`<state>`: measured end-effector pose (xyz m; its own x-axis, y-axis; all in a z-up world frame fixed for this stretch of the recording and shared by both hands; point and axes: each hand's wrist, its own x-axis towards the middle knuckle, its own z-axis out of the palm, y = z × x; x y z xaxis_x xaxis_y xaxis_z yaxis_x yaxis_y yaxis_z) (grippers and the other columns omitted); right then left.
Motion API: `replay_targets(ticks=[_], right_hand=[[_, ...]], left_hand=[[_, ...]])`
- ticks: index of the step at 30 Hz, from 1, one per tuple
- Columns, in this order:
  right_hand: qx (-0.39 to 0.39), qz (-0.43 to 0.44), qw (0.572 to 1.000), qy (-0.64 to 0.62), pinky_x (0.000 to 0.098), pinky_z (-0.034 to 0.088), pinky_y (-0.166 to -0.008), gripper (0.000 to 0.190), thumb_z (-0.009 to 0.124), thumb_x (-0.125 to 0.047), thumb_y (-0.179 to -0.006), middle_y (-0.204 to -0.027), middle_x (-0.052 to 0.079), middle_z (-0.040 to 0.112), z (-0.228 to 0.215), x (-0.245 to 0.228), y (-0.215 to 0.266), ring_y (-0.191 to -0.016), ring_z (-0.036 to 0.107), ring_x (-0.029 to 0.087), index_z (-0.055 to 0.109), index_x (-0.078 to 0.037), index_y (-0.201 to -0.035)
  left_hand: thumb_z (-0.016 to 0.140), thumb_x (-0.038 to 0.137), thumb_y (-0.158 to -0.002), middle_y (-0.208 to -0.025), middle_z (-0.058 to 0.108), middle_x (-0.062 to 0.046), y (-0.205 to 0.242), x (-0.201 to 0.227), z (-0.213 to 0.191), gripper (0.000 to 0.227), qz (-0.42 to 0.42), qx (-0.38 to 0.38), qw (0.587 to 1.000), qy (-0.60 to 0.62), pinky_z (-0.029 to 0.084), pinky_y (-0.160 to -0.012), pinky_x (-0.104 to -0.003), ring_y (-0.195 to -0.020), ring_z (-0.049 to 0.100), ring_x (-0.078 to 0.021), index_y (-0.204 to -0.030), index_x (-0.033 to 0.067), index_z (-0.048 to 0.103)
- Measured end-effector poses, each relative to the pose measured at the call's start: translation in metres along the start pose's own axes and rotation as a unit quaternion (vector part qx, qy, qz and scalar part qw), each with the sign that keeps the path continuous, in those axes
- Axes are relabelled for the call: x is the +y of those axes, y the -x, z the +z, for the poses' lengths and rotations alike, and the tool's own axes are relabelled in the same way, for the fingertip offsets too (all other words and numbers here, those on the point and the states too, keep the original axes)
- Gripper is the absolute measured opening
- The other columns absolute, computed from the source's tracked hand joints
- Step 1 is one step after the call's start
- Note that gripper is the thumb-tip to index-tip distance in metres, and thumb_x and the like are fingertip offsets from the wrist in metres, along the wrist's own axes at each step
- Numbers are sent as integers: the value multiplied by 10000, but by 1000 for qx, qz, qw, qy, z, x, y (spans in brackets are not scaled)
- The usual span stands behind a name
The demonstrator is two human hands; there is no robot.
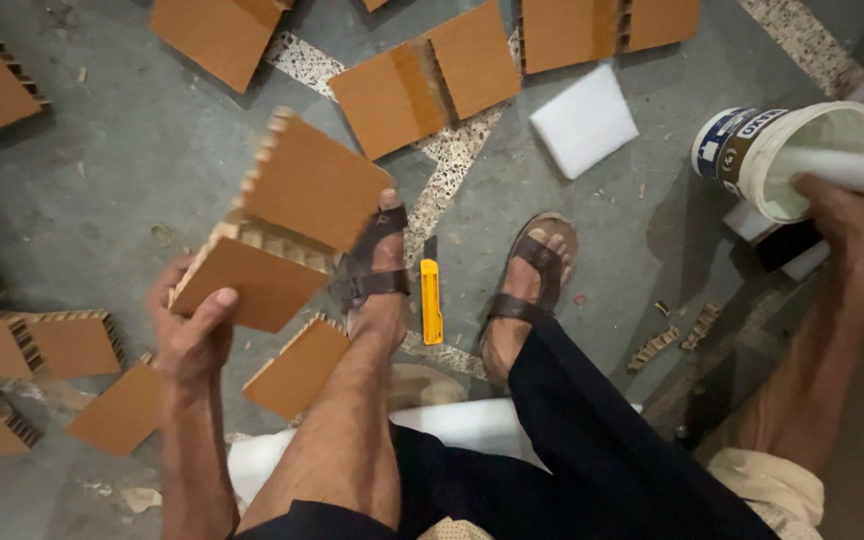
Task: The person applies glue to the edges of small cardboard pieces using a white glue stick, then joins them together. They secure the assembled cardboard pieces with rubber bands.
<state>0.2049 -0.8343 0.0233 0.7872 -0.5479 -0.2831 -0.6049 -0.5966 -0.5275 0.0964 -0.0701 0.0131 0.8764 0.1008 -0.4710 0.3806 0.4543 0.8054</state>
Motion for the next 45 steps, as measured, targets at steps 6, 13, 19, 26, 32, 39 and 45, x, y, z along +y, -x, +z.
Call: replay_targets(ticks=[6,13,19,26,32,39,45], right_hand=[[-40,-4,999,19,198,585,-706,479,897,-141,-799,-1009,67,695,-8,34,-21,-834,696,128,655,31,-1176],[-79,71,993,-60,185,452,-604,268,769,-217,-983,-927,11,651,-65,73,-4,-718,585,82,671,-49,-1167],[-3,104,980,-169,203,444,-570,175,708,-178,-1015,-945,37,656,-47,74,17,-672,574,101,654,-69,-1139],[-48,117,801,-585,210,461,-563,166,648,-139,-1009,-988,72,652,-38,0,65,-653,575,132,617,-60,-1152],[-2,-217,901,-375,246,566,-643,285,656,-75,-1017,-1146,166,625,42,-122,158,-823,619,190,628,-50,-1300],[-46,-415,893,-167,336,638,-785,291,824,-45,-906,-1088,153,720,94,-213,198,-916,747,222,667,43,-1135],[-73,-401,898,-165,300,666,-735,223,789,-6,-932,-1041,163,762,100,-253,191,-893,777,216,704,41,-1133]], left_hand=[[743,232,-985,-1220,682,-147,-26,-33,47,472,-73,19,974,212,565,-999,-418,-1109,681,-285,-1341,-35,582],[727,300,-979,-1343,657,-116,-55,-46,92,579,-112,9,961,252,516,-1120,-438,-1250,647,-272,-1430,-4,531],[707,271,-1000,-1338,658,-152,-75,-50,138,543,-134,-40,935,325,516,-1112,-461,-1237,647,-301,-1417,-26,528],[707,244,-990,-1344,648,-170,-82,-45,162,543,-143,-54,932,329,530,-1101,-451,-1243,648,-306,-1416,-41,527],[724,84,-955,-1233,647,-172,-81,-33,193,511,-135,-86,965,208,553,-925,-430,-1095,657,-298,-1402,-61,524],[715,83,-922,-1217,654,-159,-67,-16,219,488,-172,-113,972,114,586,-938,-408,-1092,681,-269,-1359,-49,544],[744,98,-914,-1220,667,-99,-59,-25,219,479,-148,-157,976,-25,571,-958,-365,-1113,661,-210,-1347,-18,577]])
